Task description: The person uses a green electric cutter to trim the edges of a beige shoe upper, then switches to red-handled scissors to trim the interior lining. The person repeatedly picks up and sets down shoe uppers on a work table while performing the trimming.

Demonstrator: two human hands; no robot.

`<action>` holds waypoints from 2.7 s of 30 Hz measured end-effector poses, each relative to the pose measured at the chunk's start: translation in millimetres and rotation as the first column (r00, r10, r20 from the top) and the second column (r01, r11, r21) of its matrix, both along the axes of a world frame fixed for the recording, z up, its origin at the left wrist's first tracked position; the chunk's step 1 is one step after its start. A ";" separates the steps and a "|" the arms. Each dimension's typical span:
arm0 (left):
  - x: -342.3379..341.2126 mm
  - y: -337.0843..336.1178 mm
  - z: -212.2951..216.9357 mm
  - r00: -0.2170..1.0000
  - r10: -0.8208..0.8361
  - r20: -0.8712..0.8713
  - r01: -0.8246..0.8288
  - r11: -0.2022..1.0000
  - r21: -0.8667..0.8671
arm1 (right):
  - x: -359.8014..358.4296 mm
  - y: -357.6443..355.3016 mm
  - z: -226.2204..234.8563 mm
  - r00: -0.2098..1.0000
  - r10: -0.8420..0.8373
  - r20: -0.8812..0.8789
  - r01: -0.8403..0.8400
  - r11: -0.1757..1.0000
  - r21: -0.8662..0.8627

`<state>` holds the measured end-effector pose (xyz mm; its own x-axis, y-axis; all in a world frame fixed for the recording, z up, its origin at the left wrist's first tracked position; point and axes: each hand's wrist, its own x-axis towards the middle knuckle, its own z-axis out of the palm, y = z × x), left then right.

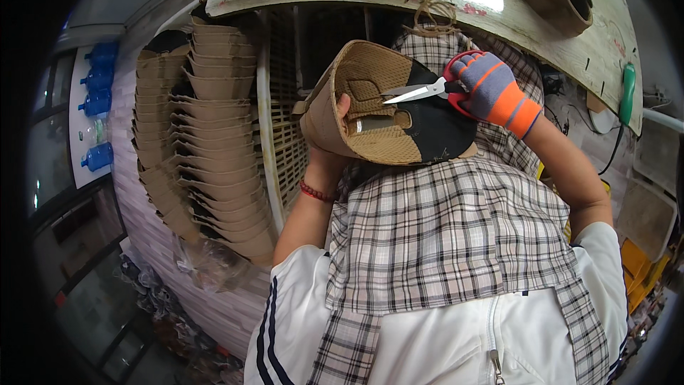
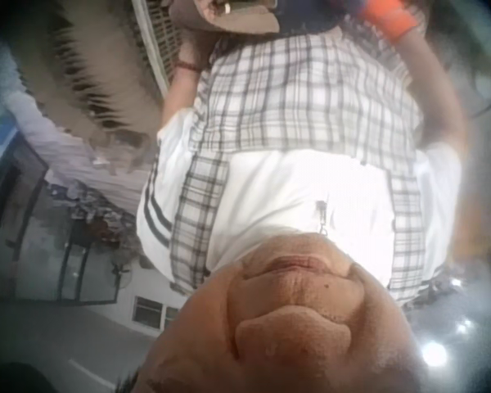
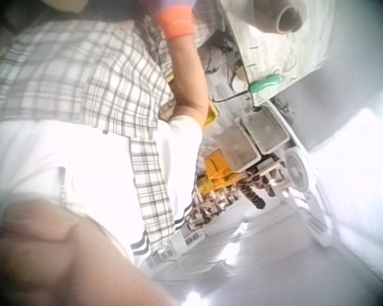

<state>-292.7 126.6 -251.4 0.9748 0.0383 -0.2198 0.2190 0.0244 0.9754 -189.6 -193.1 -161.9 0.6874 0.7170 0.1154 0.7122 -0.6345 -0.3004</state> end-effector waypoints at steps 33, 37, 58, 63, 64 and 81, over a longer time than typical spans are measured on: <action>-6.8 -24.5 36.9 0.984 0.163 0.077 -0.162 0.987 -0.020 | -6.8 -3.1 27.5 0.996 -0.060 0.070 0.063 0.997 -0.041; -0.7 -15.3 31.6 0.995 0.100 -0.018 -0.101 0.960 -0.260 | -7.2 -24.7 21.7 0.951 -0.294 -0.099 0.284 0.953 -0.103; 15.4 20.5 7.6 0.977 -0.069 -0.204 -0.064 0.811 -0.582 | -29.5 -18.1 40.8 0.920 -0.107 -0.377 0.113 0.994 -0.006; -3.1 34.3 46.8 0.819 -0.266 -0.508 -0.145 0.761 -0.632 | -40.5 -17.1 49.9 0.863 -0.076 -0.499 -0.026 0.981 -0.194; -4.4 35.5 44.5 0.809 -0.272 -0.521 -0.140 0.772 -0.620 | -40.7 -18.4 46.0 0.868 -0.053 -0.493 -0.044 0.982 -0.184; -15.1 26.1 56.7 0.812 -0.155 -0.563 -0.172 0.859 -0.483 | -37.2 -11.0 54.4 0.960 0.005 -0.280 -0.096 0.944 -0.316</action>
